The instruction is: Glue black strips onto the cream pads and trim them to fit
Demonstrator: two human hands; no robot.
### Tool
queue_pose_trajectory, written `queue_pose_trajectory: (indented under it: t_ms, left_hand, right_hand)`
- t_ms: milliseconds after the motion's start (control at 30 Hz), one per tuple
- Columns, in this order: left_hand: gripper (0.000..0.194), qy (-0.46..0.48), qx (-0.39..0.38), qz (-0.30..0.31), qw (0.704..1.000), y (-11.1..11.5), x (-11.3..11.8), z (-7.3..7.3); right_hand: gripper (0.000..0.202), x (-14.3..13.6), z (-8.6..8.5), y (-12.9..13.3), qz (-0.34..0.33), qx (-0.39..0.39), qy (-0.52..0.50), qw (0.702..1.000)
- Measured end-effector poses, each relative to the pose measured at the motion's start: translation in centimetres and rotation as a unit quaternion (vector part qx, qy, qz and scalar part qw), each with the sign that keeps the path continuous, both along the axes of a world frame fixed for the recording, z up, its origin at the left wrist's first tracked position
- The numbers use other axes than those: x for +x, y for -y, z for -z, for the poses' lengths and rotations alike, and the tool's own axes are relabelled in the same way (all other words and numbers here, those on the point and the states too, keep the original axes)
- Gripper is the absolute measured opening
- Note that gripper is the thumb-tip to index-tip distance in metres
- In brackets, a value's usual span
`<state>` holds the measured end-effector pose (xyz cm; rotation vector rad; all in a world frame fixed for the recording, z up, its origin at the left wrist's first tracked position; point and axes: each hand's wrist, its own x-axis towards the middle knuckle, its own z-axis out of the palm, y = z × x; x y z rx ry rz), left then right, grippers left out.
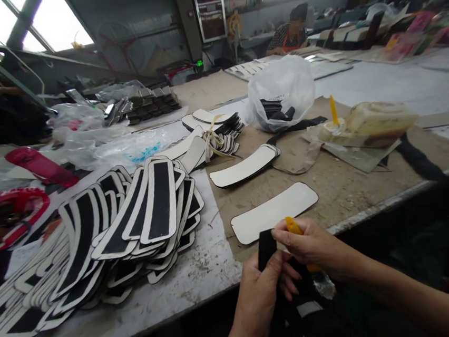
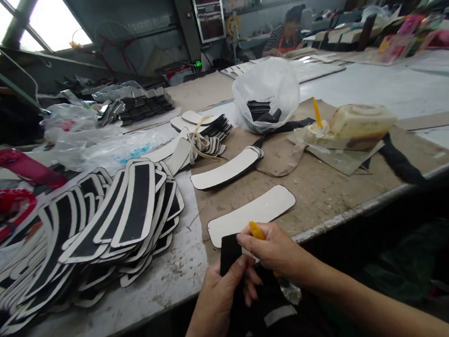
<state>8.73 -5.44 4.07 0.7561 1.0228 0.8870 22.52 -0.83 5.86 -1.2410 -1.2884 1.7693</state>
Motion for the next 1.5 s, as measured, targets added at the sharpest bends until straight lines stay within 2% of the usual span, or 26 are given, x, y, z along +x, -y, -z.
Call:
queue_pose_trajectory:
  t_ms: [100,167,233,367,433,633,733,800,900,1000,1100,1200,1300,1400,1500]
  left_hand:
    - [0.036,0.007,-0.011,-0.006,1.000,0.2,0.1,0.8]
    - [0.037,0.010,-0.021,-0.010,1.000,0.2,0.1,1.1]
    - [0.037,0.015,-0.030,-0.018,0.999,0.3,0.1,1.2]
    - [0.037,0.032,-0.032,-0.019,0.999,0.3,0.3,1.1]
    - [0.039,0.042,-0.030,-0.009,0.999,0.4,0.6,1.3]
    - [0.045,0.065,-0.061,0.057,0.994,1.3,1.4,2.3]
    - [0.050,0.058,-0.088,0.076,0.992,1.8,1.0,2.8]
    - [0.053,0.045,-0.114,0.082,0.989,2.2,0.2,3.1]
    - [0.051,-0.010,-0.130,0.072,0.989,2.5,-1.7,3.2]
    - [0.039,-0.083,-0.107,-0.019,0.991,1.9,-3.6,2.8]
    - [0.032,-0.092,-0.091,-0.125,0.984,0.0,-5.0,2.0]
    - [0.035,-0.086,-0.082,-0.148,0.982,-2.5,-5.7,1.6]
    - [0.039,-0.079,-0.086,-0.127,0.985,-4.7,-6.1,1.9]
    - [0.032,-0.085,-0.088,-0.129,0.984,-6.0,-6.3,2.5]
    - [0.026,-0.099,-0.089,-0.137,0.982,-6.4,-6.4,3.0]
  right_hand:
    - [0.038,0.1,0.5,-0.3,0.092,0.019,0.009,0.996]
    - [0.039,0.2,0.8,-0.6,0.120,0.020,0.004,0.993]
    - [0.039,0.2,1.0,-0.6,0.116,0.003,-0.010,0.993]
    - [0.039,0.4,1.2,0.1,0.063,-0.037,-0.021,0.997]
    - [0.038,0.6,1.1,0.4,0.079,-0.039,-0.036,0.995]
    - [0.033,2.0,0.2,-0.4,0.211,-0.013,-0.094,0.973]
    - [0.034,2.9,-0.5,-1.4,0.266,-0.013,-0.106,0.958]
    - [0.034,3.8,-1.0,-2.1,0.281,-0.005,-0.114,0.953]
    - [0.033,5.4,-1.7,-3.0,0.270,0.009,-0.103,0.957]
    - [0.035,6.4,-2.3,-3.6,0.224,0.017,-0.003,0.975]
    - [0.037,5.7,-2.7,-4.4,0.077,0.085,0.175,0.978]
    - [0.038,2.9,-2.8,-5.7,-0.114,0.194,0.309,0.924]
    - [0.031,-0.3,-2.4,-7.4,-0.257,0.242,0.371,0.859]
    - [0.026,-2.6,-1.7,-9.0,-0.328,0.268,0.427,0.799]
    - [0.026,-3.8,-0.8,-10.0,-0.362,0.265,0.465,0.763]
